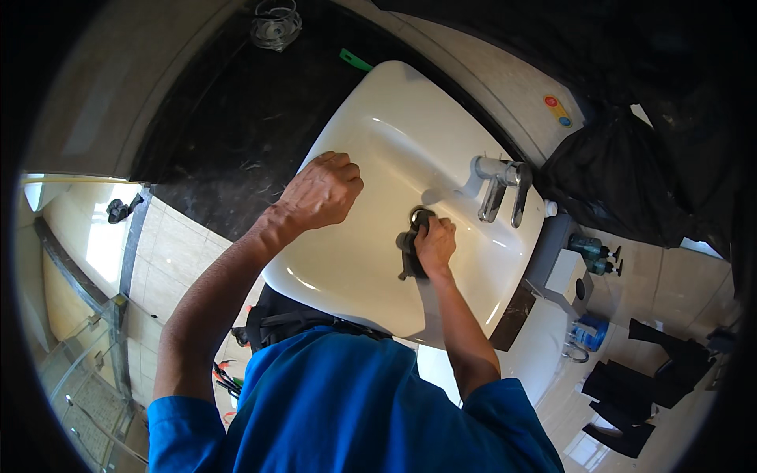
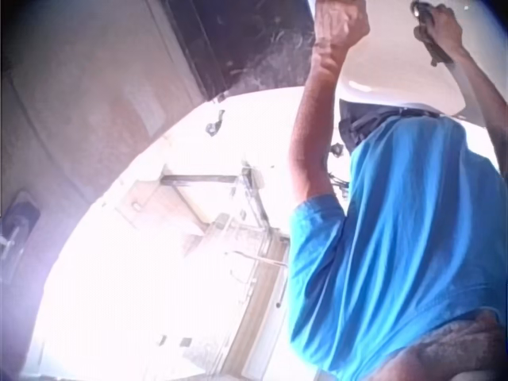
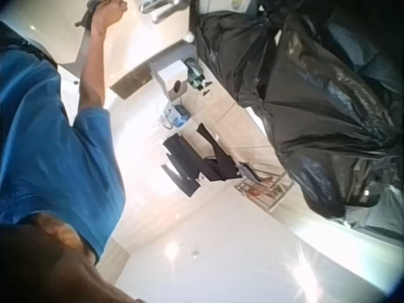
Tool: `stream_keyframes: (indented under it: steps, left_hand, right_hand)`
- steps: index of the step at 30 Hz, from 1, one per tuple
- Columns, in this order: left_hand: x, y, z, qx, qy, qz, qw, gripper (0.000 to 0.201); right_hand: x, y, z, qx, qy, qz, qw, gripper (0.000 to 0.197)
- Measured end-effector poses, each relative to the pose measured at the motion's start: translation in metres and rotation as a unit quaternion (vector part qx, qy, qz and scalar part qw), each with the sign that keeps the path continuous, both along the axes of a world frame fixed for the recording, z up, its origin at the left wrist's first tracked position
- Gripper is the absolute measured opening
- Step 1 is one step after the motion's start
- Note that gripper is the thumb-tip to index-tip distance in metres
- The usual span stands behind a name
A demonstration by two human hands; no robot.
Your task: The person wipes a bathroom sink, faucet, and countertop with a dark cloth, then wipes the glass shower door. The person uses a cloth to clean the sink basin, faucet, and surrounding countertop, then moves to wipe the glass shower door.
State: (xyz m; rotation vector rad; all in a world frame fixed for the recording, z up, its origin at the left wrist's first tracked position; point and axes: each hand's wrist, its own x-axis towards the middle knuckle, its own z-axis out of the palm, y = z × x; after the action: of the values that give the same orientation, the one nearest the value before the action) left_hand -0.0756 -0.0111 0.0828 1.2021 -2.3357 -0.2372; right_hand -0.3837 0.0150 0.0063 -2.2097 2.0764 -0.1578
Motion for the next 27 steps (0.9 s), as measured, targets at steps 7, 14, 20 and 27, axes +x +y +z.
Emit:
stream_keyframes:
  steps: [7,14,20,27]
  left_hand:
    - [-0.004,0.0,-0.004,-0.049,0.019,0.016,0.998,0.006]
    - [-0.002,-0.001,-0.004,-0.026,0.01,0.014,1.0,0.006]
    - [-0.003,-0.001,-0.002,-0.028,0.0,0.009,1.0,0.005]
    - [-0.002,0.0,-0.001,-0.015,0.001,0.008,1.0,0.003]
  right_hand:
    - [-0.005,0.003,0.003,-0.012,-0.013,-0.013,1.0,0.021]
    - [0.004,0.016,0.002,0.006,-0.017,-0.007,1.0,0.018]
    - [0.004,0.013,0.004,0.015,-0.045,0.027,0.999,0.017]
    - [0.006,0.009,-0.005,-0.02,-0.064,0.053,0.996,0.021]
